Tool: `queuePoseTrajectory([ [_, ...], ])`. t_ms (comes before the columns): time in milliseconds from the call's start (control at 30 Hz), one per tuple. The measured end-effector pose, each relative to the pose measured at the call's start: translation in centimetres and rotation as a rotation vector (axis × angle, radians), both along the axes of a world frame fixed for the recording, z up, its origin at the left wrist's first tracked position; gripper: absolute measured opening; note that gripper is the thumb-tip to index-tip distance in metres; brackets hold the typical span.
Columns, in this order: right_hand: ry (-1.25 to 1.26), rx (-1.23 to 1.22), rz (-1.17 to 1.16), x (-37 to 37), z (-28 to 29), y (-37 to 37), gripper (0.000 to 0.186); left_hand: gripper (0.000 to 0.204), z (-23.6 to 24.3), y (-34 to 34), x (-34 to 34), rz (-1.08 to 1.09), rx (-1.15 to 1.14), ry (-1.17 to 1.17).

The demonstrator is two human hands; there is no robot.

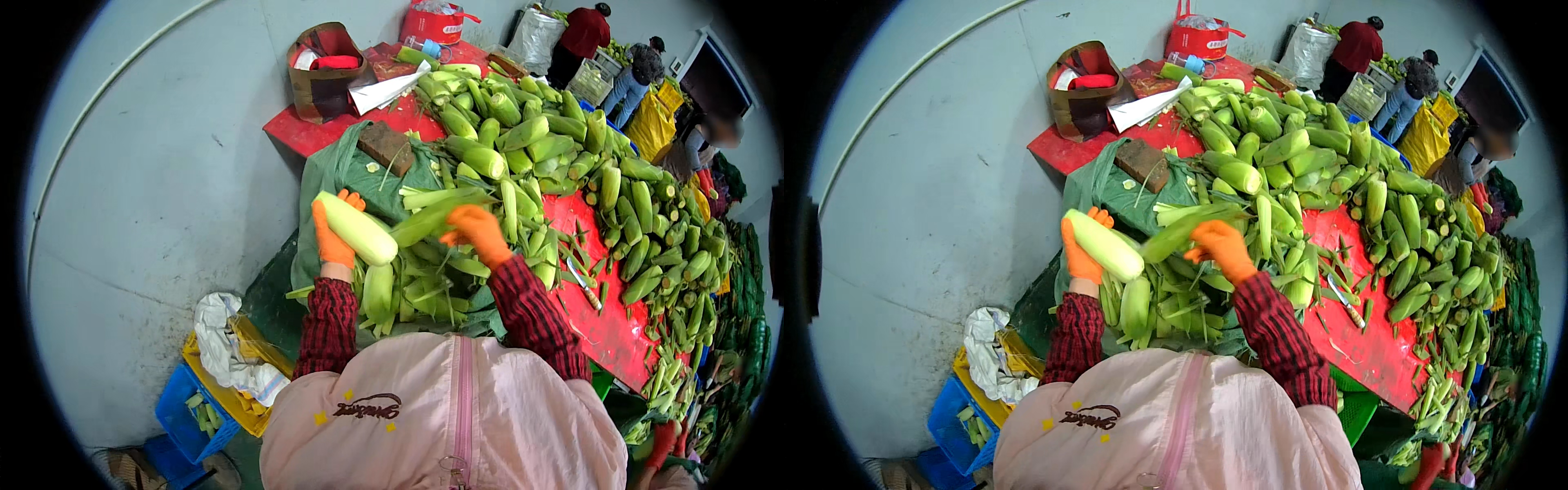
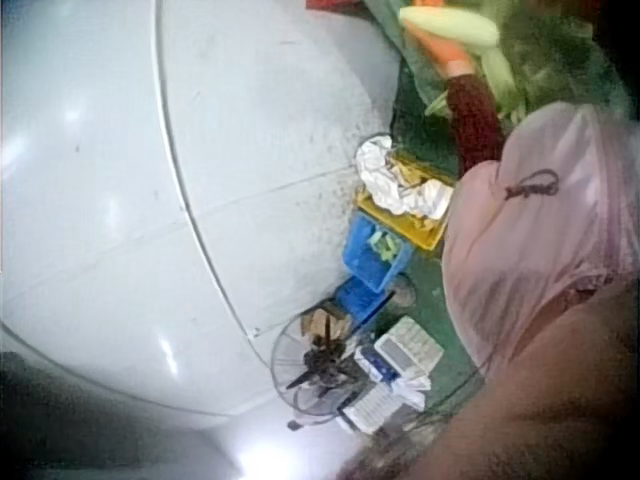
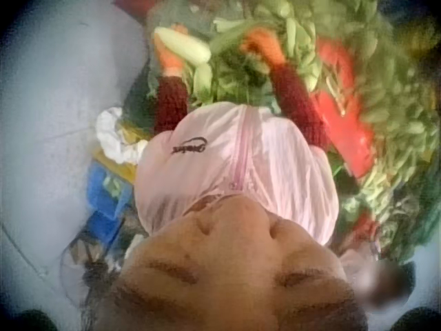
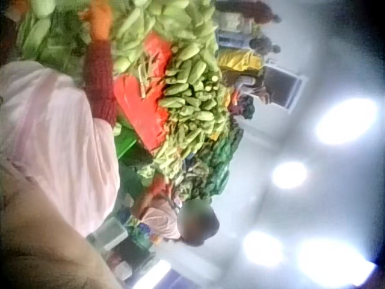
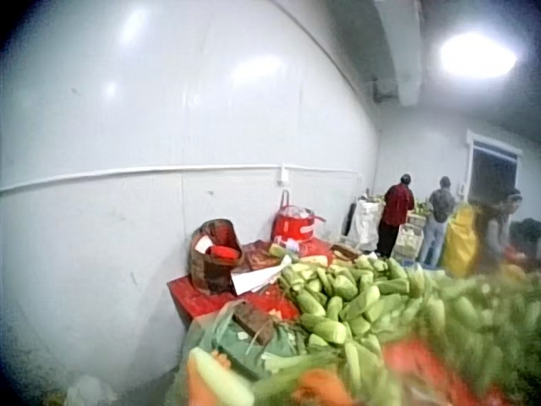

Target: The person peels husks from corn by hand, removing the outer green layers and silk from several ears one at a time and placing the peeled corn into a green mesh bag.

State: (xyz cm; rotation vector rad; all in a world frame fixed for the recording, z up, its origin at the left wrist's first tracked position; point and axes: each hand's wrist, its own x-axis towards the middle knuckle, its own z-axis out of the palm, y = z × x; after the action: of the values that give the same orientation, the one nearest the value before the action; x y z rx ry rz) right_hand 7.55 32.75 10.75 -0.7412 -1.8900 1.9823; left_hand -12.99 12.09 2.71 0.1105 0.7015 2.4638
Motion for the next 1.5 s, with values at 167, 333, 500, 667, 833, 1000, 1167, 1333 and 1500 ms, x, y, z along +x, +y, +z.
queuePoseTrajectory([
  [167,-0.145,0.710,0.177,-4.5,3.1,-2.8,0.091,0.057,4.8,1.8,1.0,0.093,-0.293,0.170],
  [333,0.085,0.315,0.212,-7.1,2.4,-4.1,0.077,0.050,7.4,4.2,4.0,-0.022,-0.299,0.612],
  [500,0.408,-0.177,0.043,-2.2,1.0,-2.8,0.064,0.056,-0.6,-6.9,-0.9,0.331,-0.765,0.214],
  [667,0.367,-0.148,-0.233,4.0,-0.8,-2.1,0.084,0.094,-16.9,-15.2,4.9,0.323,-1.577,-0.099],
  [833,0.307,-0.150,-0.521,16.0,-1.2,-1.1,0.085,0.085,-29.0,-14.9,7.9,-0.101,-1.610,-0.489],
  [1000,0.219,-0.135,-0.826,30.8,-1.4,0.7,0.070,0.036,-36.2,-17.3,6.1,-0.515,-1.637,-0.209],
  [1167,-0.178,0.026,-1.171,44.3,-5.8,-2.2,0.058,0.030,-25.0,-18.3,5.2,0.088,-1.243,-0.135],
  [1333,-1.136,0.348,-0.885,58.0,-13.9,-1.8,0.055,0.047,-14.9,-18.9,7.9,-0.290,-1.423,0.374],
  [1500,-1.701,0.294,-0.815,62.1,-20.1,1.2,0.045,0.044,-14.2,-27.2,14.5,-0.079,-1.386,-0.147],
])
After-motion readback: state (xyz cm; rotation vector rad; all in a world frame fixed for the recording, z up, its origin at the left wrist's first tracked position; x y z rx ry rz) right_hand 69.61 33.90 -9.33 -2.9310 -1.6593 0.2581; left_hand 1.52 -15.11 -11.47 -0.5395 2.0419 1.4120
